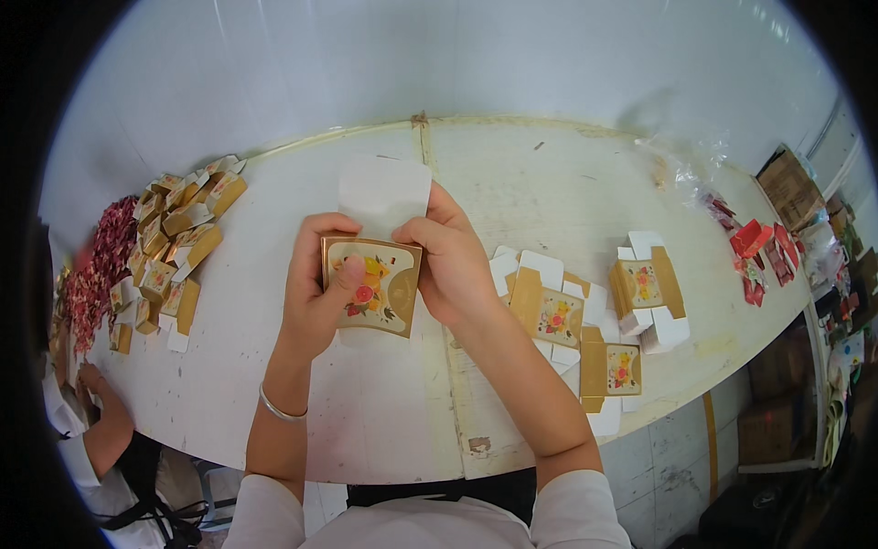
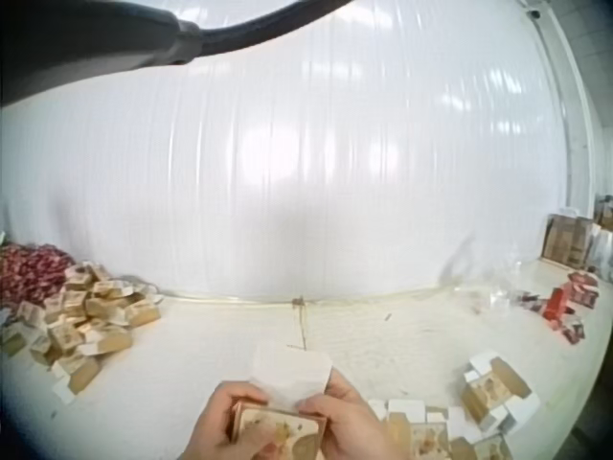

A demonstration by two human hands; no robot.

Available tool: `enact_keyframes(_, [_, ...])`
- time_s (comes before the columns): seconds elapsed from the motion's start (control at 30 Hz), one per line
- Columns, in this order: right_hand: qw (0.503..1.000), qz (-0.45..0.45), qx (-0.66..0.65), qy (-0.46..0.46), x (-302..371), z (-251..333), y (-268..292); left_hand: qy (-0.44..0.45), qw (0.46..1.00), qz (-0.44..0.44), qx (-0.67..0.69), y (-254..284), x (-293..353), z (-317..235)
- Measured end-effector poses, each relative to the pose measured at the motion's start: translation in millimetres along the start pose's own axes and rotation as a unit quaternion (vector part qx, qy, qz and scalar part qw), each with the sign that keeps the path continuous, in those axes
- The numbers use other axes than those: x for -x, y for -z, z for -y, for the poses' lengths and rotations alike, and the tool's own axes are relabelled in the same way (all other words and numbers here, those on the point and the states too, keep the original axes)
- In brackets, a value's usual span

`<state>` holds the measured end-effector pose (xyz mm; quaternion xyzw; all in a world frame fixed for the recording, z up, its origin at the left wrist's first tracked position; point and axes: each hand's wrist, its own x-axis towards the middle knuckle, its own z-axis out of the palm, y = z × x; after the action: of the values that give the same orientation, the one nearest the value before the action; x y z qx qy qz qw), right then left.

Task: The person folds flat cardboard pieces into small decorative boxes, tucks flaps to form the shape, and places finished boxes on the table. The process is repeated with multiple units.

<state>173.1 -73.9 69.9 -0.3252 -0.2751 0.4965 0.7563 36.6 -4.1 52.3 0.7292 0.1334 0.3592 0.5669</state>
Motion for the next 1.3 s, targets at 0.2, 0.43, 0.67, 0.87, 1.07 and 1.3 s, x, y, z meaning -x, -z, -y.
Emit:
enact_keyframes(0.2, [0.979, 0.148, 0.08, 0.114, -4, -2, 3, -0.037, 0.993, -0.064, 0.094, -4, -3, -7])
enact_keyframes(0.43, [0.945, 0.127, 0.259, 0.156, 1, 0, 0, -0.009, 0.998, -0.06, 0.008, 2, -2, -14])
enact_keyframes(0.67, [0.959, 0.085, 0.252, 0.103, -4, 7, 5, 0.003, 0.999, -0.032, 0.033, 5, 0, -16])
enact_keyframes(0.87, [0.969, 0.071, 0.221, 0.086, -2, 5, 2, 0.023, 0.999, 0.0, 0.022, 7, 1, -19])
enact_keyframes(1.07, [0.955, 0.139, 0.234, 0.116, 3, -1, -8, -0.02, 0.996, -0.057, 0.065, 8, -1, -14])
enact_keyframes(1.3, [0.902, 0.115, 0.319, 0.266, -6, -27, 5, -0.015, 0.988, -0.106, 0.115, 3, -2, -2])
